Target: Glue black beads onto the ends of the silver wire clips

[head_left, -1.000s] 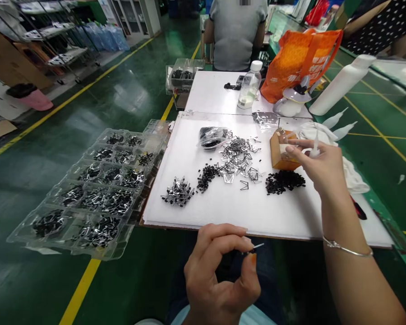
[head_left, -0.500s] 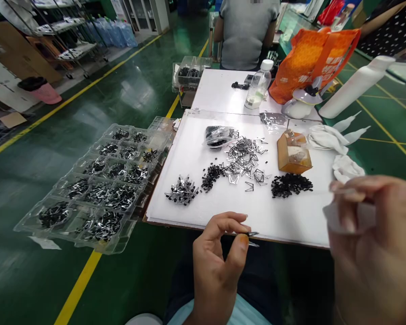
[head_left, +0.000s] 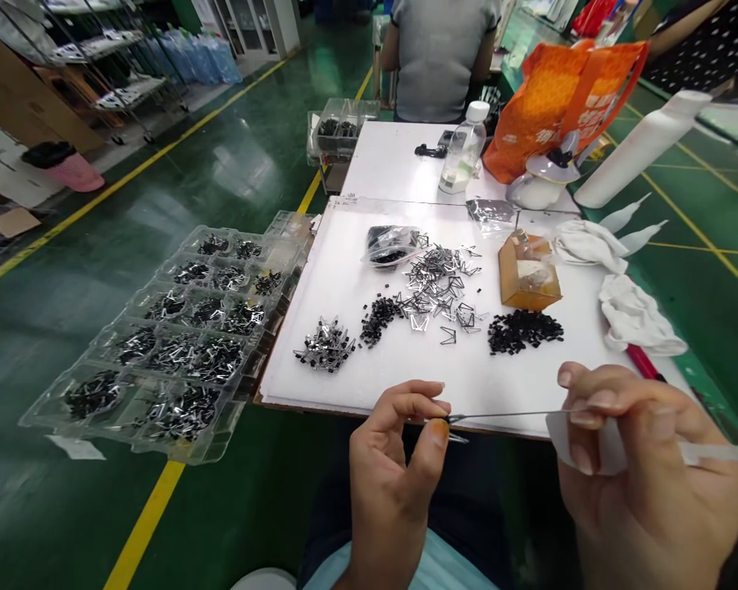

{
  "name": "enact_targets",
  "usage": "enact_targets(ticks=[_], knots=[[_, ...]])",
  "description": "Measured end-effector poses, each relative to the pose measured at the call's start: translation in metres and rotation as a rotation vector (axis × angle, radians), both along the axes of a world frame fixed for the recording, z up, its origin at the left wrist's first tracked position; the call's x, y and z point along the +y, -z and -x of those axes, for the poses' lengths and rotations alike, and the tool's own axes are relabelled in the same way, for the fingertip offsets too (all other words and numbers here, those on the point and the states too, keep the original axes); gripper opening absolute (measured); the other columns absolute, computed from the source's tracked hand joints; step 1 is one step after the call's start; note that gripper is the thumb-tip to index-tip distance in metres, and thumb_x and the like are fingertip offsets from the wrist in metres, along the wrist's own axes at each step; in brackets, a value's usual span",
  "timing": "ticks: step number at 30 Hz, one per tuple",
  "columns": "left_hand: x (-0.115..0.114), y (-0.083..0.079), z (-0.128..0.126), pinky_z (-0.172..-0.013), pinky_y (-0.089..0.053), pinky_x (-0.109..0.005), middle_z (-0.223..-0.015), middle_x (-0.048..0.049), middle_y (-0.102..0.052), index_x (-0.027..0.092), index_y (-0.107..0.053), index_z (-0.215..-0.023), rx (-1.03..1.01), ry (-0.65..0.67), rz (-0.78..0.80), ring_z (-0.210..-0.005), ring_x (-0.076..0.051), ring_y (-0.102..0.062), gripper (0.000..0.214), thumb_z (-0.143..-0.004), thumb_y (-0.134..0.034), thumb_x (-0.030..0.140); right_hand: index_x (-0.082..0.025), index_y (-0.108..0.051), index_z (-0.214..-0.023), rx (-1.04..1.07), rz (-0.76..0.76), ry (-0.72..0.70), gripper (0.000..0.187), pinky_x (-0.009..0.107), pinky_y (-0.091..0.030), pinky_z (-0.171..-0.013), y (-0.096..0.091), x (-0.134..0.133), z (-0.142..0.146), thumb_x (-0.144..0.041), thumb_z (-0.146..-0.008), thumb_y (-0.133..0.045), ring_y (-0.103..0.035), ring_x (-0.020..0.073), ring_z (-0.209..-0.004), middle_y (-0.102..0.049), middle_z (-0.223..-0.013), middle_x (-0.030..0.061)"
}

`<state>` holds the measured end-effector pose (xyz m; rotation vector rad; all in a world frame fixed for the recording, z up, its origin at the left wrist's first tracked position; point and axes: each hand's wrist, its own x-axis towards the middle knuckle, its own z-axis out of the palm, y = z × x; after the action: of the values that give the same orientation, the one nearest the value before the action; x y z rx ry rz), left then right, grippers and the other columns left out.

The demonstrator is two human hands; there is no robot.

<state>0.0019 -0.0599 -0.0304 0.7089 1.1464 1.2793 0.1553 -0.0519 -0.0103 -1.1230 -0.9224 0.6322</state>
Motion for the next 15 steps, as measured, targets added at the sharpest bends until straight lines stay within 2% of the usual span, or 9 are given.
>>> enact_targets(ticks=[2,4,6,7,9,10,12,15], knots=[[0.000,0.000,0.000,-0.093,-0.053,-0.021,-0.109,-0.0018,-0.075,0.026,-0.081,-0.084,0.004,0.001,0.005,-0.101,-0.017,-0.070,0.009,-0.090,-0.075,0.021,-0.027,-0.073,-0.082,0.002,-0.002,0.074,0.019,0.035,-0.043,-0.054,0.001,0.005,-0.005,-0.036,-0.099,-0.070,-0.037,0.0129,-0.049,-0.054,-0.072,-0.0009],[0.000,0.000,0.001,-0.093,-0.054,-0.022,-0.110,-0.0022,-0.075,0.025,-0.081,-0.083,0.010,0.000,0.008,-0.101,-0.017,-0.070,0.009,-0.090,-0.076,0.022,-0.030,-0.073,-0.081,-0.061,-0.039,0.248,0.019,0.037,-0.036,-0.052,0.004,0.019,-0.019,-0.038,-0.098,-0.070,-0.038,0.0145,-0.049,-0.057,-0.076,-0.0001],[0.001,0.001,0.002,-0.094,-0.054,-0.022,-0.110,-0.0021,-0.075,0.026,-0.080,-0.083,0.020,-0.002,0.015,-0.101,-0.017,-0.070,0.008,-0.089,-0.076,0.022,-0.032,-0.075,-0.083,-0.233,-0.103,0.473,0.019,0.037,-0.029,-0.051,0.010,0.040,-0.040,-0.044,-0.097,-0.069,-0.046,0.0185,-0.055,-0.062,-0.079,0.0019],[0.000,0.001,0.003,-0.094,-0.054,-0.022,-0.110,-0.0020,-0.075,0.026,-0.080,-0.083,0.027,-0.003,0.015,-0.102,-0.017,-0.070,0.008,-0.089,-0.076,0.022,-0.033,-0.076,-0.088,-0.357,-0.104,0.526,0.019,0.038,-0.032,-0.055,0.013,0.051,-0.053,-0.046,-0.098,-0.067,-0.049,0.0196,-0.057,-0.064,-0.081,0.0021],[0.000,0.002,0.005,-0.094,-0.054,-0.022,-0.110,-0.0020,-0.075,0.026,-0.080,-0.083,0.040,0.001,0.011,-0.102,-0.017,-0.070,0.009,-0.089,-0.076,0.021,-0.030,-0.077,-0.103,-0.559,-0.044,0.526,0.026,0.042,-0.044,-0.070,0.018,0.073,-0.076,-0.048,-0.102,-0.058,-0.065,0.0264,-0.078,-0.072,-0.096,0.0051],[0.000,0.002,0.005,-0.094,-0.054,-0.022,-0.110,-0.0024,-0.075,0.026,-0.080,-0.082,0.045,0.003,0.008,-0.102,-0.018,-0.070,0.008,-0.088,-0.076,0.022,-0.026,-0.076,-0.106,-0.638,-0.009,0.527,0.030,0.045,-0.047,-0.080,0.019,0.083,-0.086,-0.049,-0.103,-0.056,-0.068,0.0297,-0.088,-0.073,-0.099,0.0074],[-0.001,0.001,0.004,-0.093,-0.054,-0.023,-0.109,-0.0031,-0.075,0.025,-0.081,-0.082,0.050,0.005,-0.001,-0.101,-0.018,-0.070,0.008,-0.087,-0.077,0.022,-0.020,-0.077,-0.099,-0.721,0.033,0.553,0.035,0.049,-0.044,-0.095,0.020,0.102,-0.102,-0.048,-0.102,-0.056,-0.068,0.0334,-0.099,-0.073,-0.097,0.0113],[-0.002,-0.004,-0.001,-0.092,-0.054,-0.024,-0.106,-0.0029,-0.074,0.025,-0.080,-0.079,0.058,-0.056,-0.003,-0.099,-0.019,-0.069,0.007,-0.085,-0.077,0.023,-0.020,-0.079,-0.089,-0.760,0.129,0.446,0.025,0.045,-0.041,-0.091,0.018,0.119,-0.111,-0.045,-0.091,-0.072,-0.061,0.0245,-0.076,-0.070,-0.082,0.0079]])
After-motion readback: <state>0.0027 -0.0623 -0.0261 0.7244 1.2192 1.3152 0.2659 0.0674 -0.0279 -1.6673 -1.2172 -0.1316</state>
